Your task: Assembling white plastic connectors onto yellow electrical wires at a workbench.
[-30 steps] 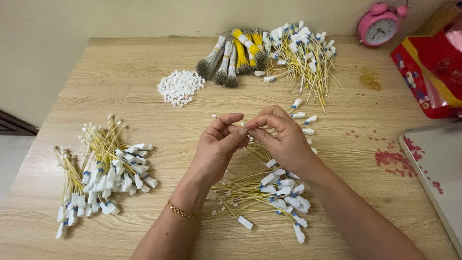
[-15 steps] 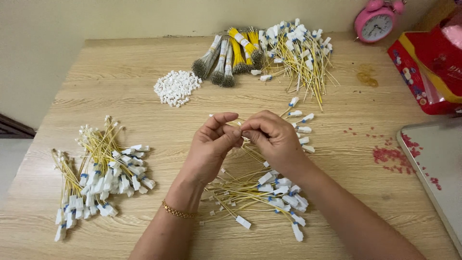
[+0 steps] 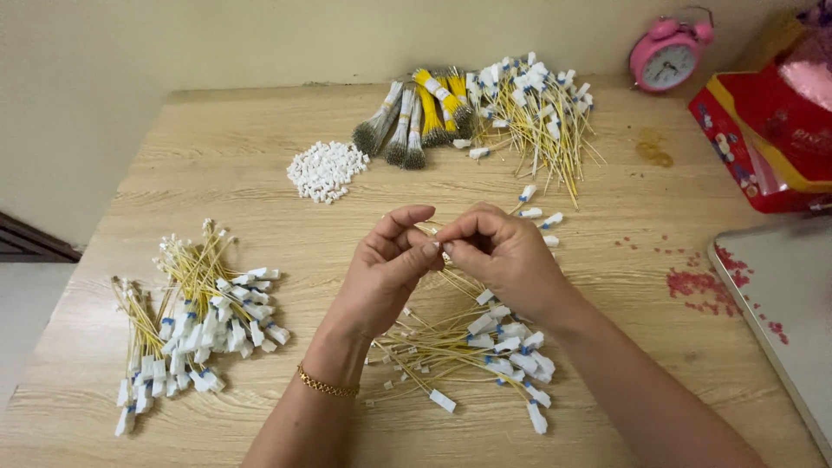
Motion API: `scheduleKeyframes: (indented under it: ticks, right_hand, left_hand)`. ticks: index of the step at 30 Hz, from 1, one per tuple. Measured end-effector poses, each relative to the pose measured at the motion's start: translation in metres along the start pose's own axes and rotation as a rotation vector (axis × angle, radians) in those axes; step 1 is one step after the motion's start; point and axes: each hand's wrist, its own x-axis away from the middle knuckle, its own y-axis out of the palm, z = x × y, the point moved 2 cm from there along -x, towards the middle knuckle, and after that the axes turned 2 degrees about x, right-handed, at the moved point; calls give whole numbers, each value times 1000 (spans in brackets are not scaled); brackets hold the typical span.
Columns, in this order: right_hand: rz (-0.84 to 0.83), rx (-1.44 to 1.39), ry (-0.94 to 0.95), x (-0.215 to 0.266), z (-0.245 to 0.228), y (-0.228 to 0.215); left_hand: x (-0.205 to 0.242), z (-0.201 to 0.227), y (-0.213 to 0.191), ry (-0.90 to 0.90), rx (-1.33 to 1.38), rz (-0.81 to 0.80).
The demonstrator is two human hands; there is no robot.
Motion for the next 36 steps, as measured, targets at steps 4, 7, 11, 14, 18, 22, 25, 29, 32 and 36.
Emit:
scheduleKeyframes:
  ticks: [4,7,11,14,18,22,25,29,32,36]
  right_hand:
    - [8,345,-243,0,-33,0]
    - [-13,437,-307,1,-49,5]
    - [-86,355,-274,2,-71,13]
    - [-95,195,-99,4,-57,15]
    - [-42,110,12,11,-43,13]
    - [-23,94,81,13,-33,10]
    - [-17,107,103,13,-37,10]
    - [-14,147,112,12,-32,11]
    - [-19,203,122,12,-32,11]
    - [-29,232,113,18,-42,11]
  left_hand:
    - [6,8,19,98,4,6]
    - [11,17,27,154,10,7]
    - [16,16,12,193,49,10]
    - [24,13,8,98,130,30]
    - [25,6,-1,54,195,25]
    - [26,-1,-2,3,213,0]
    - [26,-3,2,1,212,-8]
    - [27,-1,1,32,149,-10]
    - [31,5,4,70,31,-4]
    - [38,14,10,106,-148,-1]
